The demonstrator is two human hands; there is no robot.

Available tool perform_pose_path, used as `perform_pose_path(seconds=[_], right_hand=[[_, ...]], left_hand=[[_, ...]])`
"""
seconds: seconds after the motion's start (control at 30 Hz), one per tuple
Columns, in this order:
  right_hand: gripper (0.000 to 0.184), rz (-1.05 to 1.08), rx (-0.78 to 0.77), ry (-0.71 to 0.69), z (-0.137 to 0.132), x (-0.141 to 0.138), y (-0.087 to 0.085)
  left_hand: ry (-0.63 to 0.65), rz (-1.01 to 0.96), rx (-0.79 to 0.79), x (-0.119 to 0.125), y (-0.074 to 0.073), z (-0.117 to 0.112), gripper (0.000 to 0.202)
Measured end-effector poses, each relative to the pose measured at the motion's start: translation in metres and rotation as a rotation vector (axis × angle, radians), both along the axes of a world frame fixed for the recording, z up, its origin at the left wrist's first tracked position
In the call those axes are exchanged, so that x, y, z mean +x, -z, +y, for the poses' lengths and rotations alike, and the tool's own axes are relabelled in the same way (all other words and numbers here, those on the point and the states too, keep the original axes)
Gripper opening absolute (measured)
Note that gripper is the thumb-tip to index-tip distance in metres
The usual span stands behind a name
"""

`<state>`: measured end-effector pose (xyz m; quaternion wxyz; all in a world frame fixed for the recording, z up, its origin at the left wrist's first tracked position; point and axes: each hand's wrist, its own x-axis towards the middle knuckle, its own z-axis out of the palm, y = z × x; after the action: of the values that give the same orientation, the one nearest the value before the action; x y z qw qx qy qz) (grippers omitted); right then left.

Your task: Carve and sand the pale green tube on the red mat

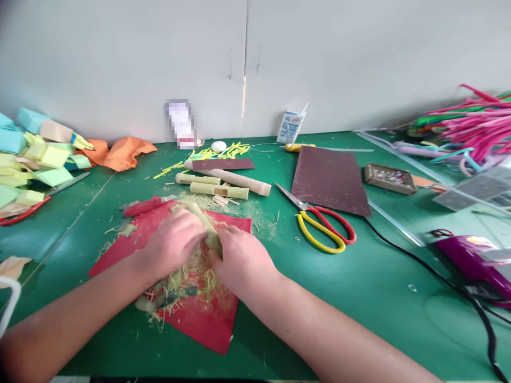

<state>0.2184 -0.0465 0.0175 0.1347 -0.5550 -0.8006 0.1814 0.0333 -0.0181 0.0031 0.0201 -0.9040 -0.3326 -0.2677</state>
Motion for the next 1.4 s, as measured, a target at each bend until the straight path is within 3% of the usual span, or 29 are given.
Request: perform_pose_path(seconds=[0.07, 0.2, 0.33, 0.47, 0.6, 0.73, 0.87, 1.0, 1.13, 1.23, 1.4], right_hand=[[0.010, 0.006, -0.006, -0.003, 0.000, 0.000, 0.001], [0.011, 0.014, -0.004, 0.006, 0.000, 0.000, 0.002], [0.010, 0.015, -0.016, -0.001, 0.000, 0.000, 0.000], [0.011, 0.012, 0.003, 0.001, -0.001, 0.000, -0.001], [0.009, -0.004, -0.018, -0.006, -0.001, 0.000, 0.000], [0.012, -0.010, -0.004, -0.003, 0.000, 0.000, 0.000], [0.010, -0.006, -0.021, -0.003, -0.001, 0.000, 0.000], [0.010, 0.003, 0.005, -0.006, -0.001, 0.000, 0.001], [0.010, 0.006, -0.001, -0.005, -0.001, 0.000, 0.002], [0.010, -0.007, 0.015, 0.002, -0.001, -0.001, 0.002], [0.009, -0.032, 0.035, -0.005, -0.002, -0.001, 0.002]], left_hand=[[0.027, 0.013, -0.012, 0.000, -0.001, 0.000, 0.023], [-0.033, -0.024, 0.038, -0.002, -0.001, 0.002, 0.024], [0.016, 0.000, -0.022, -0.003, 0.001, 0.004, 0.020], [-0.065, -0.051, 0.041, -0.006, 0.000, 0.007, 0.019], [0.005, -0.026, 0.001, -0.009, 0.000, 0.012, 0.018], [-0.089, -0.090, 0.039, -0.014, 0.002, 0.018, 0.017], [-0.023, -0.028, 0.005, -0.015, 0.003, 0.017, 0.019], [-0.145, -0.083, 0.060, -0.017, 0.002, 0.020, 0.019], [-0.052, -0.074, 0.005, -0.018, 0.002, 0.023, 0.017], [-0.117, -0.110, 0.035, -0.019, 0.004, 0.024, 0.017], [-0.076, -0.090, -0.007, -0.021, 0.006, 0.026, 0.016]])
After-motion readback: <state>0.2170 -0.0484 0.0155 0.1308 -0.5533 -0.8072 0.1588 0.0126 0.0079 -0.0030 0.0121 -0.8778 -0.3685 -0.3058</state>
